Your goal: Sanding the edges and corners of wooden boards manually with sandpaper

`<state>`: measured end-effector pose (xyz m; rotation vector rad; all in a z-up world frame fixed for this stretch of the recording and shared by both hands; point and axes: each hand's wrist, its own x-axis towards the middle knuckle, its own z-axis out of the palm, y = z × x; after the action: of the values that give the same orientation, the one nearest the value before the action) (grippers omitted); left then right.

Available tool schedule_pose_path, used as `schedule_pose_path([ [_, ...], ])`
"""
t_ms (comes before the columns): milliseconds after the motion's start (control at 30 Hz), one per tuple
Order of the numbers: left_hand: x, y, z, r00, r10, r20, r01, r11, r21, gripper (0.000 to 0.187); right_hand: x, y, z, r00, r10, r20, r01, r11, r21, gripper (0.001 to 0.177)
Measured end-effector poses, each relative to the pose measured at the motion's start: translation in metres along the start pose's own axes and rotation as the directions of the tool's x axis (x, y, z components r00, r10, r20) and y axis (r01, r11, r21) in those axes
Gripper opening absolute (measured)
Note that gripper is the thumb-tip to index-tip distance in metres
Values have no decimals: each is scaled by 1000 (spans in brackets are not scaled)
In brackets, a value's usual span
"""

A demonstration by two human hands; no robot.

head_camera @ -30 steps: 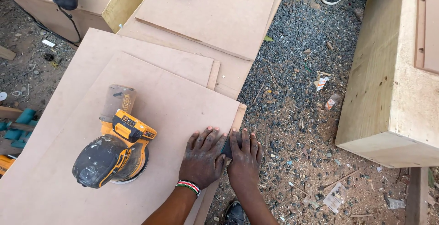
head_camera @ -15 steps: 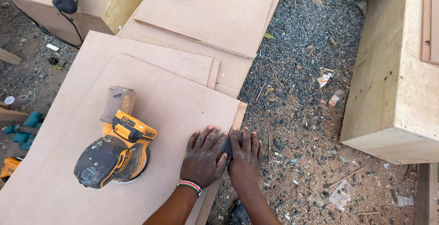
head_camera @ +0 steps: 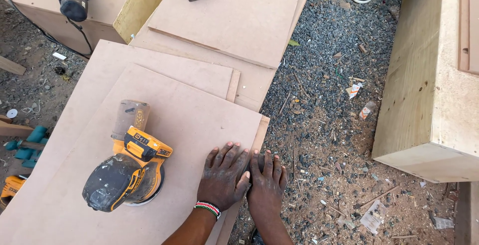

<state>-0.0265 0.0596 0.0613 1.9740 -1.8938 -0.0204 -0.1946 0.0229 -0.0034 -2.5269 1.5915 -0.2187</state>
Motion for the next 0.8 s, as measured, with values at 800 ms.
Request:
schedule_pose_path([
  [800, -3, 1, 6, 1000, -9, -20, 10, 999, 51, 55, 33, -5, -19, 997, -51, -59, 50, 999, -11, 92],
])
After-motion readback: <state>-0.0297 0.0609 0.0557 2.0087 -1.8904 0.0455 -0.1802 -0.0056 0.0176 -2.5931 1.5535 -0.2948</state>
